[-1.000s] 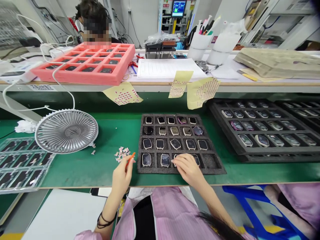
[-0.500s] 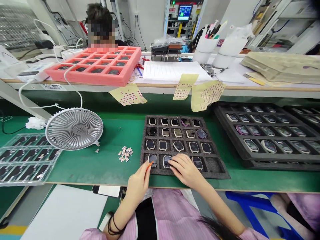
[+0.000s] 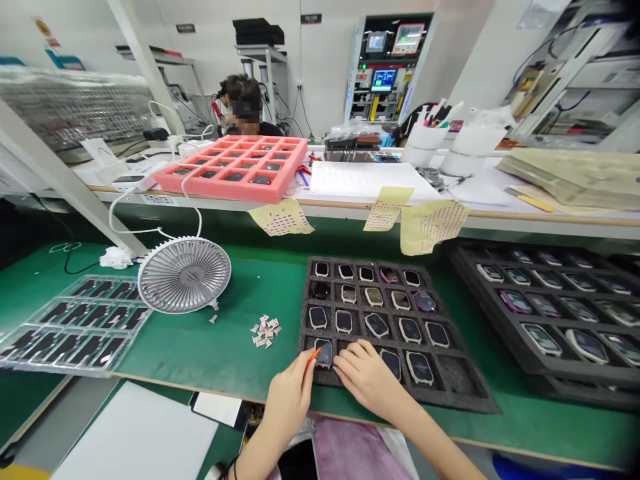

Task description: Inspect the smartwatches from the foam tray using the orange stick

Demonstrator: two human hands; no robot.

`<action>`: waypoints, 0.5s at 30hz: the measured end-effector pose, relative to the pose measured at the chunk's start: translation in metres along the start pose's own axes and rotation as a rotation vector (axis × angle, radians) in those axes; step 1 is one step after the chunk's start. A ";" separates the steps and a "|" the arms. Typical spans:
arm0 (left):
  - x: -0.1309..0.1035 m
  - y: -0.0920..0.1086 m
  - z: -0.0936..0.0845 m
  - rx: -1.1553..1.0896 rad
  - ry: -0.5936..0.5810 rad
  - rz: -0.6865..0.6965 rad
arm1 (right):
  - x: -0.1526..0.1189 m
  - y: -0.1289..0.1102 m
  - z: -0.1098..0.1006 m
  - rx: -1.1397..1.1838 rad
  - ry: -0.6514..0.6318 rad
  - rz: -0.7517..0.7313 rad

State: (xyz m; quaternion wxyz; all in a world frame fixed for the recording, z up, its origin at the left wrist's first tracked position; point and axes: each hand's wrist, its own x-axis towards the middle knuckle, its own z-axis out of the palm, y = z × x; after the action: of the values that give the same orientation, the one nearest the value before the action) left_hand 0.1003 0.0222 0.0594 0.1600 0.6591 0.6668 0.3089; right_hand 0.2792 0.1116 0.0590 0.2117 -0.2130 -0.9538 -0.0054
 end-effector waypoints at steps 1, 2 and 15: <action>0.000 0.000 -0.001 -0.020 -0.002 -0.010 | -0.001 0.000 0.000 -0.004 0.013 0.012; 0.000 0.001 -0.002 -0.042 0.002 -0.022 | -0.003 0.000 0.000 -0.006 0.031 0.018; 0.001 -0.012 -0.020 -0.281 0.175 -0.232 | 0.005 0.114 0.025 -0.026 0.100 -0.016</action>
State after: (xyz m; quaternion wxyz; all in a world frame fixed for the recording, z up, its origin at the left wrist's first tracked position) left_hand 0.0786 0.0200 0.0673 0.2263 0.5196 0.7000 0.4346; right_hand 0.3114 0.2204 0.0293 0.2560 -0.2078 -0.9436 -0.0301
